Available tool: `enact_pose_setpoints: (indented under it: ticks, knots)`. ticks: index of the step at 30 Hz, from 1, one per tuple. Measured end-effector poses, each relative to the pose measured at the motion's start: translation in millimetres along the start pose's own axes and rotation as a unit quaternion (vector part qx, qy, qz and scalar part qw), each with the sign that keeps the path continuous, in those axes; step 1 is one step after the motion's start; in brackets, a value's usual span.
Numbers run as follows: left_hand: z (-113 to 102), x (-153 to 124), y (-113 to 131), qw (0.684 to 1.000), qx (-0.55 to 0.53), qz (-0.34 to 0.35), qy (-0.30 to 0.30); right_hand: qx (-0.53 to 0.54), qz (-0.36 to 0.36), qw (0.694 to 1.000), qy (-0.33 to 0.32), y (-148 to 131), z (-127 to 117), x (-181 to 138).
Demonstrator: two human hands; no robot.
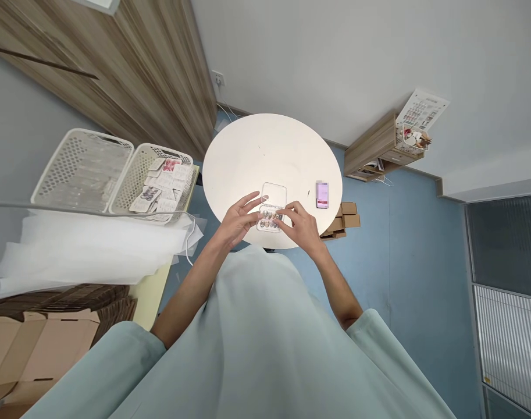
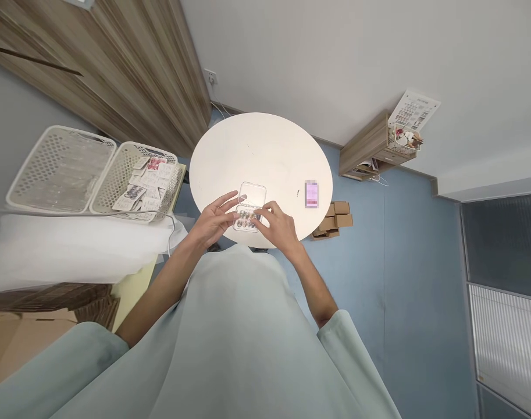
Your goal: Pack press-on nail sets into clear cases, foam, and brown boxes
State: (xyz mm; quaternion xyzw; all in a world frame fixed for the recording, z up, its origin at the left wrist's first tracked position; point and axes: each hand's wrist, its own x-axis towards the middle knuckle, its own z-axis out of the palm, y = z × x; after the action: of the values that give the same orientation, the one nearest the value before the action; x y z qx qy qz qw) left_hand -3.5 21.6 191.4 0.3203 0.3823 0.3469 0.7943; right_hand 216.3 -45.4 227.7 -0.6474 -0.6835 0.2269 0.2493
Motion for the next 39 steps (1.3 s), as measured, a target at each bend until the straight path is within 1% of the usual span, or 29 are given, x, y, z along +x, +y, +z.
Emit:
enact_pose_setpoints:
  ticks: [1, 3, 5, 7, 11, 14, 19, 22, 25, 28, 31, 35, 39]
  knots:
    - [-2.1, -1.1, 1.4, 1.000, -0.001, 0.001, 0.001, 0.017, 0.004, 1.000, 0.011, -2.3, 1.1, 2.1]
    - [-6.3, -3.3, 4.2, 1.000, -0.005, 0.003, 0.003, 0.055, 0.023, 0.997, 0.052, -5.8, 3.2, 8.0]
    - [-10.2, -5.6, 6.5, 1.000, -0.008, 0.004, 0.002, 0.089, 0.061, 0.989, 0.099, -6.7, 6.3, 16.6]
    - [-14.2, -8.0, 8.1, 1.000, -0.013, 0.005, 0.000, 0.121, 0.106, 0.980, 0.120, -5.2, 11.4, 27.3]
    - [-22.6, -13.0, 10.0, 1.000, -0.023, -0.002, -0.002, 0.209, 0.178, 0.958, 0.085, -1.5, 28.0, 49.1]
    - [-29.6, -17.3, 11.4, 0.999, -0.038, -0.011, 0.005, 0.257, 0.202, 0.942, 0.073, -4.1, 41.1, 61.0]
    - [-43.2, -25.4, 13.4, 0.997, -0.067, -0.023, 0.034, 0.267, 0.203, 0.939, 0.070, -17.7, 50.7, 72.9]
    - [-51.5, -28.1, 11.7, 0.996, -0.070, -0.016, 0.043, 0.263, 0.186, 0.944, 0.070, -28.9, 48.4, 76.3]
    - [-58.1, -27.6, 8.0, 0.996, -0.073, -0.004, 0.047, 0.256, 0.152, 0.952, 0.074, -42.4, 42.0, 74.6]
    - [-62.1, -24.6, 5.1, 0.995, -0.084, 0.005, 0.055, 0.254, 0.117, 0.958, 0.066, -55.5, 33.8, 65.0]
    - [-63.8, -21.1, 5.0, 0.993, -0.098, 0.012, 0.066, 0.260, 0.094, 0.960, 0.037, -62.2, 28.2, 49.3]
    - [-63.4, -18.3, 8.1, 0.992, -0.105, 0.013, 0.064, 0.289, 0.083, 0.954, -0.016, -57.0, 31.1, 28.8]
    - [-61.4, -18.2, 10.8, 0.995, -0.089, 0.015, 0.050, 0.291, 0.107, 0.950, -0.033, -47.3, 41.3, 15.7]
